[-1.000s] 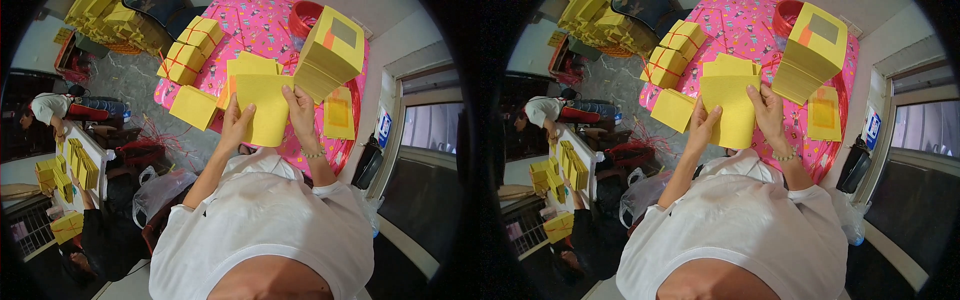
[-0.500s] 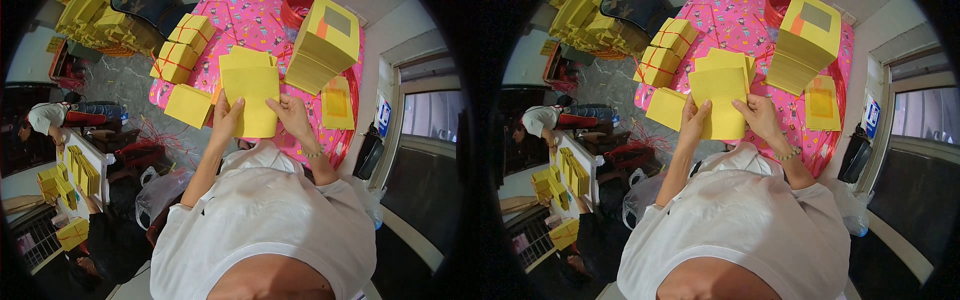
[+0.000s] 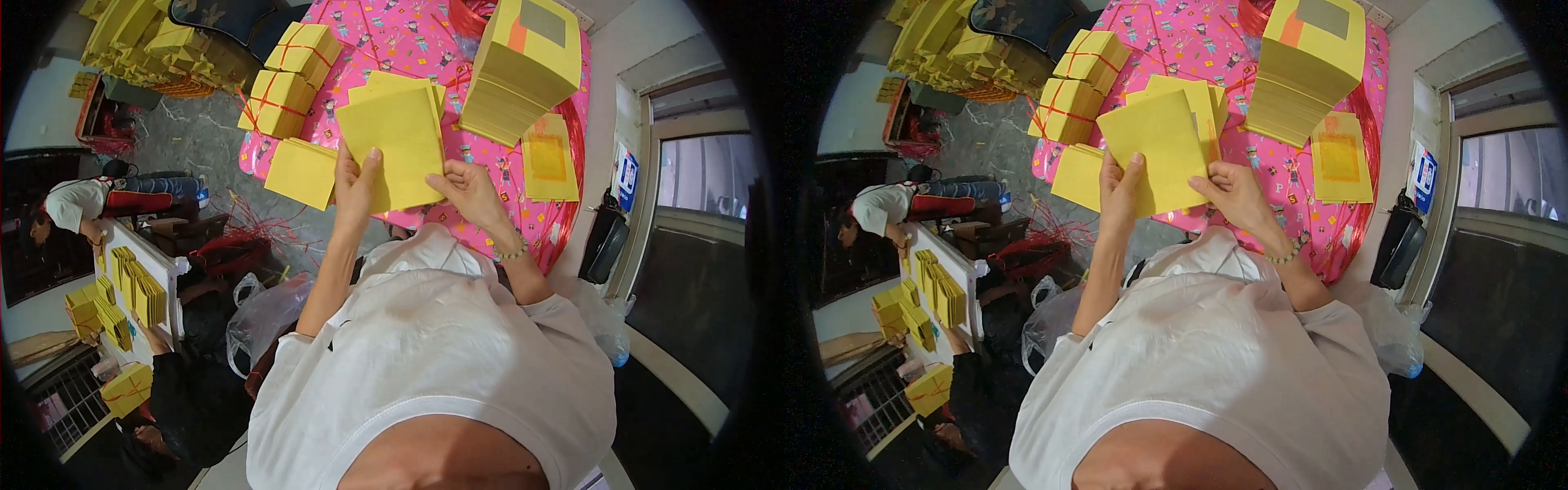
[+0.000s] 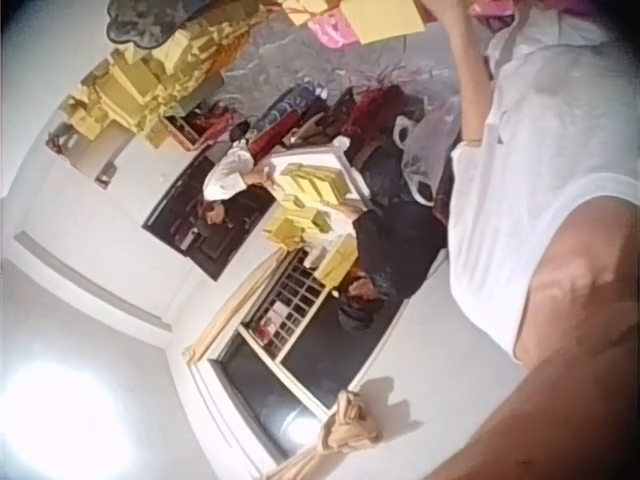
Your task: Folding and stacking sheets of yellow paper with metallic squares.
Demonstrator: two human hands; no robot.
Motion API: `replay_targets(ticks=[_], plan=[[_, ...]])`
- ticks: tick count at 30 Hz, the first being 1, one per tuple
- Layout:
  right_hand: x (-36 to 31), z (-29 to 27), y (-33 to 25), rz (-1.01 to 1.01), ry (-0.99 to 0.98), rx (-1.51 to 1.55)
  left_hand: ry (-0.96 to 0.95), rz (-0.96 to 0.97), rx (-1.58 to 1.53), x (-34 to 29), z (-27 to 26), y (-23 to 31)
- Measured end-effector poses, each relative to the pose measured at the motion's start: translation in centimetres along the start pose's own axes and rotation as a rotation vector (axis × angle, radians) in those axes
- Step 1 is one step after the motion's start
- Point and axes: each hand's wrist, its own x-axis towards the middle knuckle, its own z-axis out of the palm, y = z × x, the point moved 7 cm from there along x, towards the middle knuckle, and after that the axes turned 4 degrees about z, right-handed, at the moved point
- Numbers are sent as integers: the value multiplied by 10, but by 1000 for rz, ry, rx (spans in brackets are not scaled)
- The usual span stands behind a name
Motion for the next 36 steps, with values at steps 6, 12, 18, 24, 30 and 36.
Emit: replay_targets(ticks=[6,12,18,24,30,36], plan=[[-3,2,14,32,-5,52,58,23,-8,1,-7,-3],[-3,1,14,98,-29,14,96,42,22,-4,-15,-5],[14,-40,-9,5,145,106,-260,-99,135,-14,12,-13],[17,-53,-3,-42,92,94,-296,-159,139,-8,28,-16],[0,-64,5,-110,171,193,-402,-203,123,-1,43,-24],[-9,-155,86,-66,546,537,-245,-19,519,12,16,-12]])
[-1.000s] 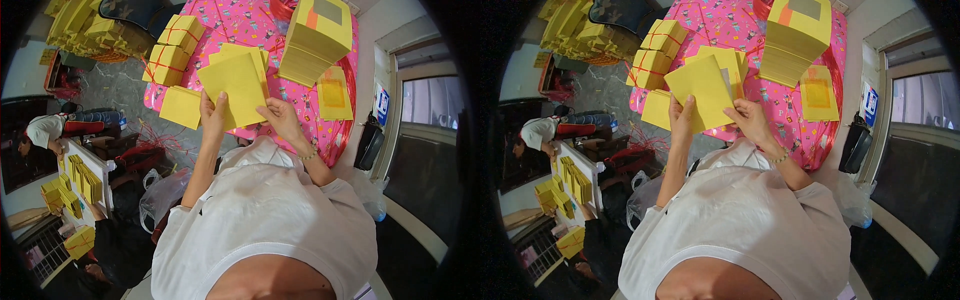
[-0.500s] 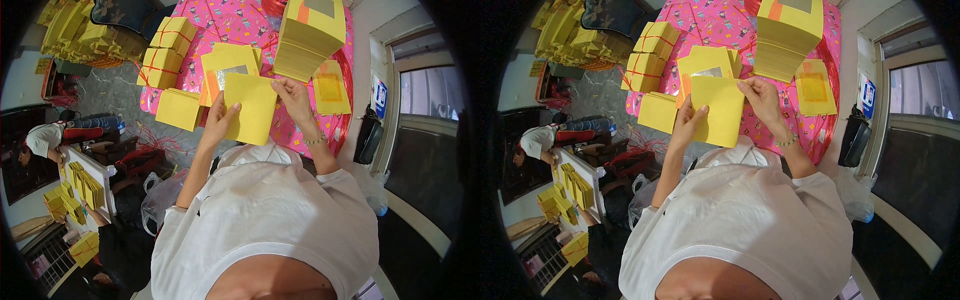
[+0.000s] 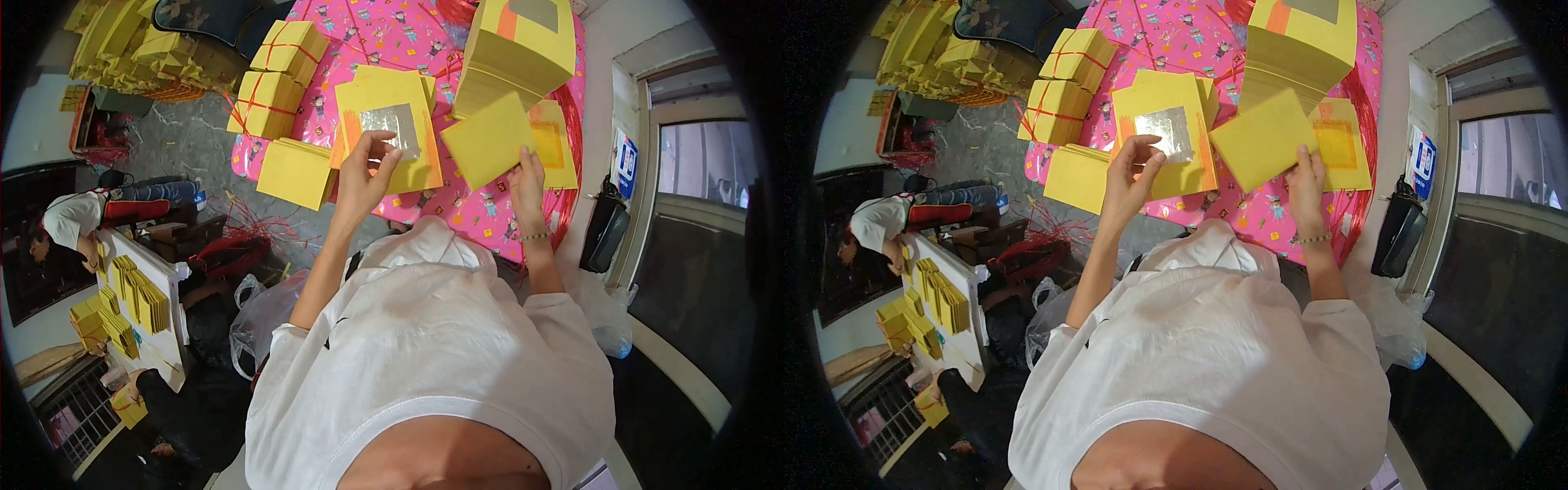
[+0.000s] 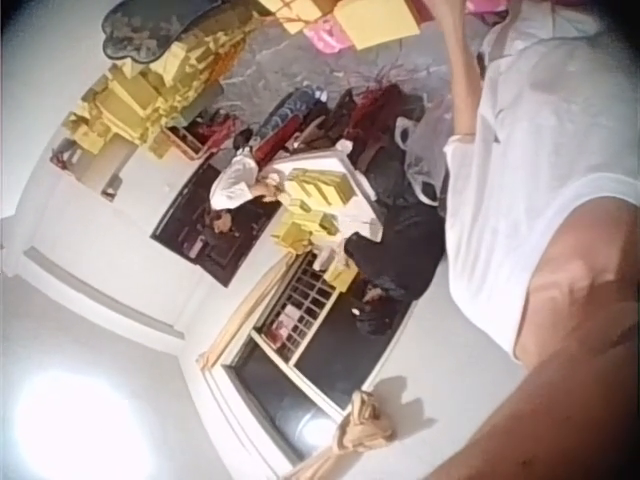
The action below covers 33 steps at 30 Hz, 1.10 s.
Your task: Folding and stacking sheets of yellow paper with metallic squares.
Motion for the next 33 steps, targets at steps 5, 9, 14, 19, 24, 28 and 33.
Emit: replay_targets(ticks=[5,9,14,19,24,28,33], plan=[[19,-98,76,193,311,-61,-157,219,530,-19,11,-1],[14,-103,119,263,374,-154,-216,316,717,-27,26,-5],[25,-114,140,234,322,-485,-225,366,756,-24,28,-15],[20,-118,100,-247,583,-1428,-247,341,632,-18,23,-14],[-5,-27,40,-448,309,-1196,-187,249,432,-15,10,-25],[-18,37,29,-251,-189,-749,-214,171,407,-12,10,-31],[-45,95,10,-261,-399,-700,-165,187,386,-12,8,-31]])
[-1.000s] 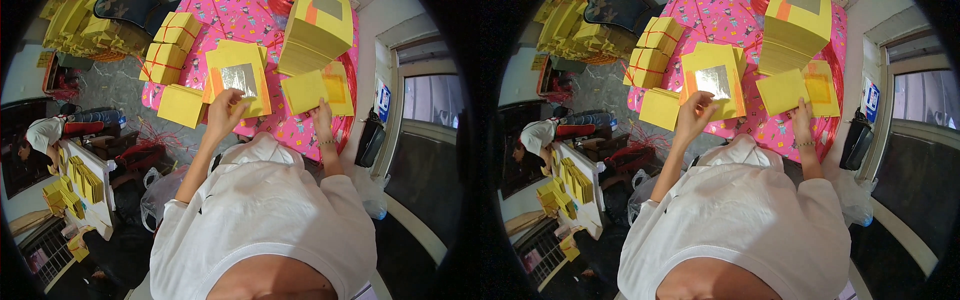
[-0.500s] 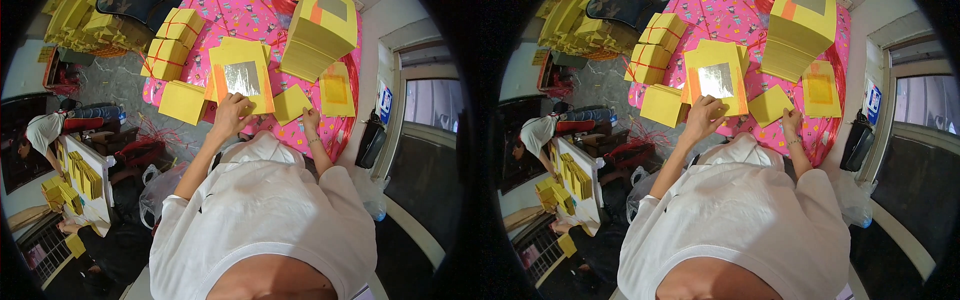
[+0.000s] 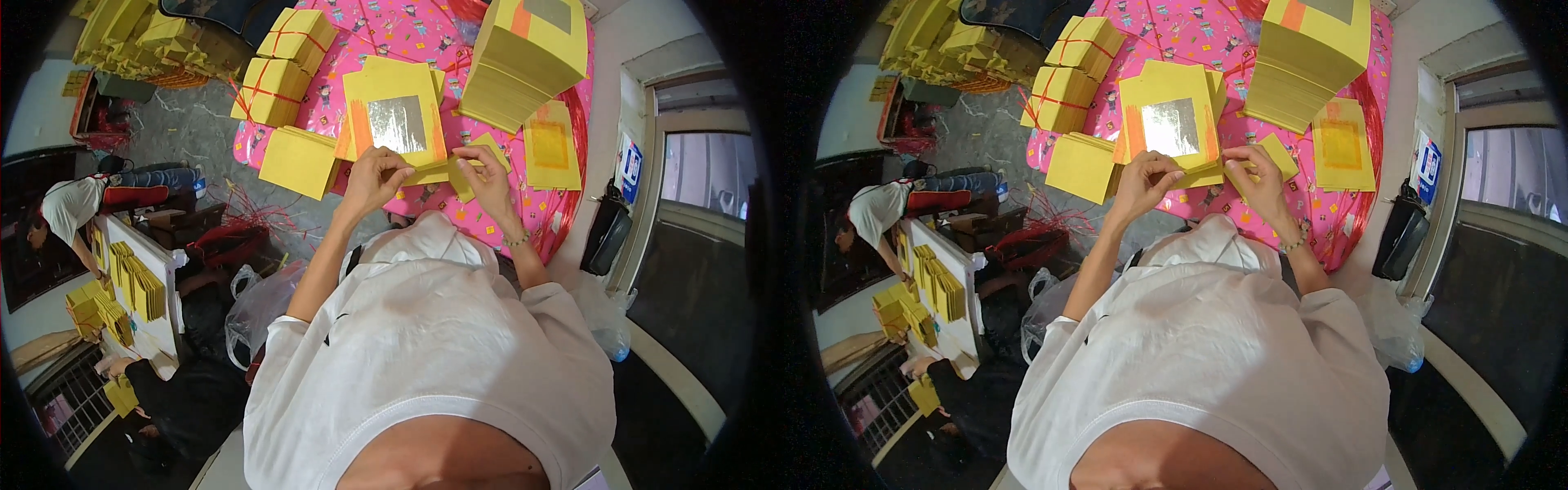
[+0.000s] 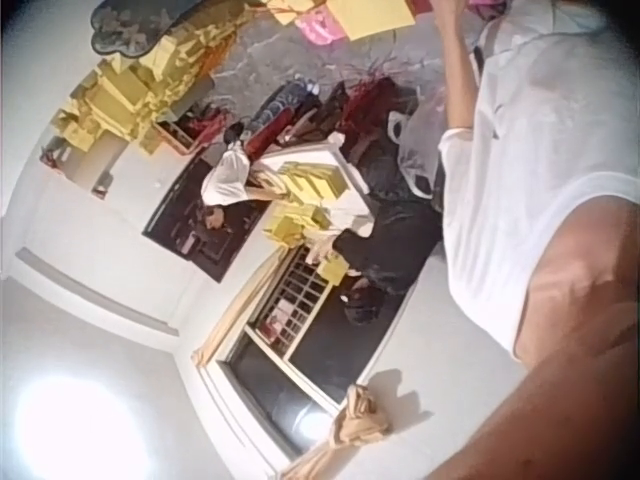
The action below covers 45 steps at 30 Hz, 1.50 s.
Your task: Folding and stacking sheets of yellow paper with metallic squares.
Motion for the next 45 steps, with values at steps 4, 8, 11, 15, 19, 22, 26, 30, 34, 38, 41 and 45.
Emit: replay_targets(ticks=[4,8,11,15,19,22,26,30,34,38,41,45], plan=[[2,10,-10,-29,-82,-69,11,-20,-21,0,-1,-1],[2,12,-2,-10,-94,-29,-37,-22,24,-1,2,-5],[1,13,-1,2,-96,-20,-44,-62,-12,-2,2,-7],[0,13,-1,13,-103,-25,-43,-80,-32,-3,4,-10],[0,13,-1,33,-113,-29,-26,-41,-12,-3,4,-10],[1,12,-4,17,-119,-55,-26,-55,-35,-3,4,-9],[3,15,-25,-60,-112,-231,-3,-95,-60,-3,3,-9],[7,19,-33,-172,-103,-297,-15,-39,3,-1,1,0],[13,25,-40,-305,-126,-446,55,150,97,-4,-4,21],[18,27,-52,-357,-138,-451,90,260,314,-2,-3,30],[25,23,-46,-199,-74,-237,125,218,332,1,-11,31],[39,28,-7,25,-13,82,287,127,240,6,-40,41]])
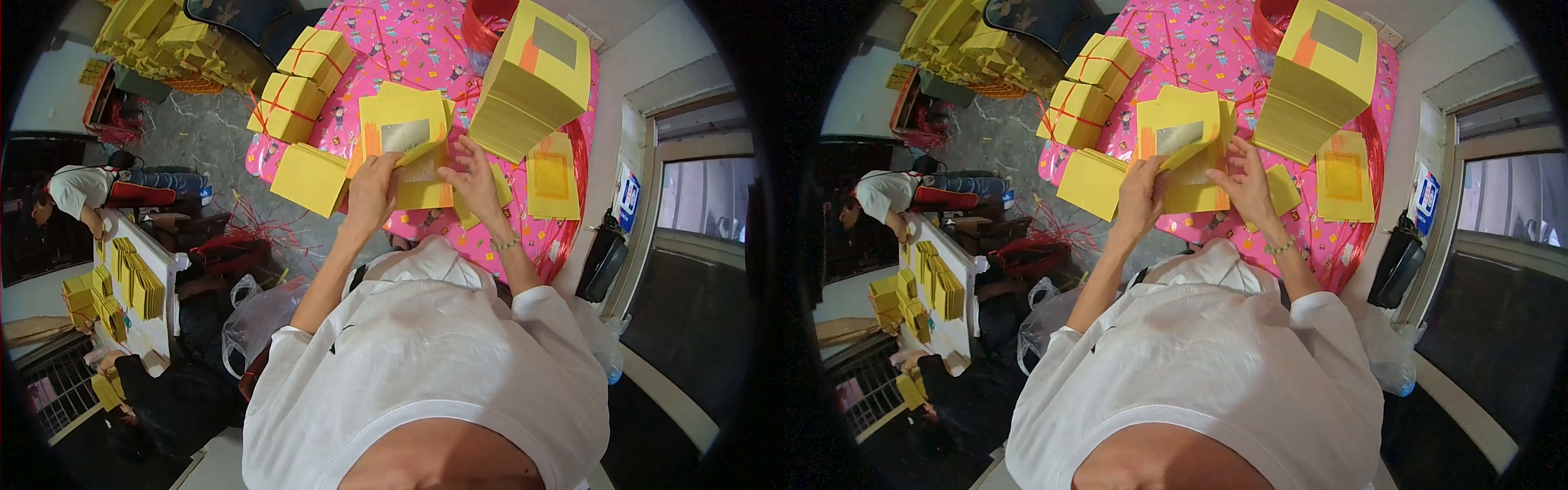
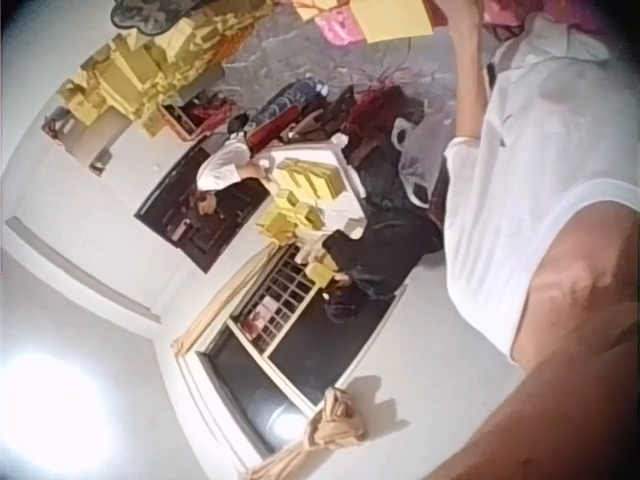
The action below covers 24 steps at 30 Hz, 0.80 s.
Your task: Folding and stacking sheets of yellow paper with metallic squares.
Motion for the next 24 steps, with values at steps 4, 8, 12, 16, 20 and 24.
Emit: replay_targets(ticks=[4,8,12,16,20,24], plan=[[12,22,-15,-54,-194,230,22,-93,-180,4,-16,6],[11,38,-32,-157,-375,152,-75,-229,-509,-2,-11,1],[0,41,-44,-51,-400,273,-13,-251,-782,-3,-7,-3],[-10,37,-44,45,-394,246,233,76,25,13,-41,27],[-14,34,-53,41,-334,300,142,-156,-403,11,-21,3],[-13,31,-50,87,-327,257,-119,-373,-999,9,9,-4]])
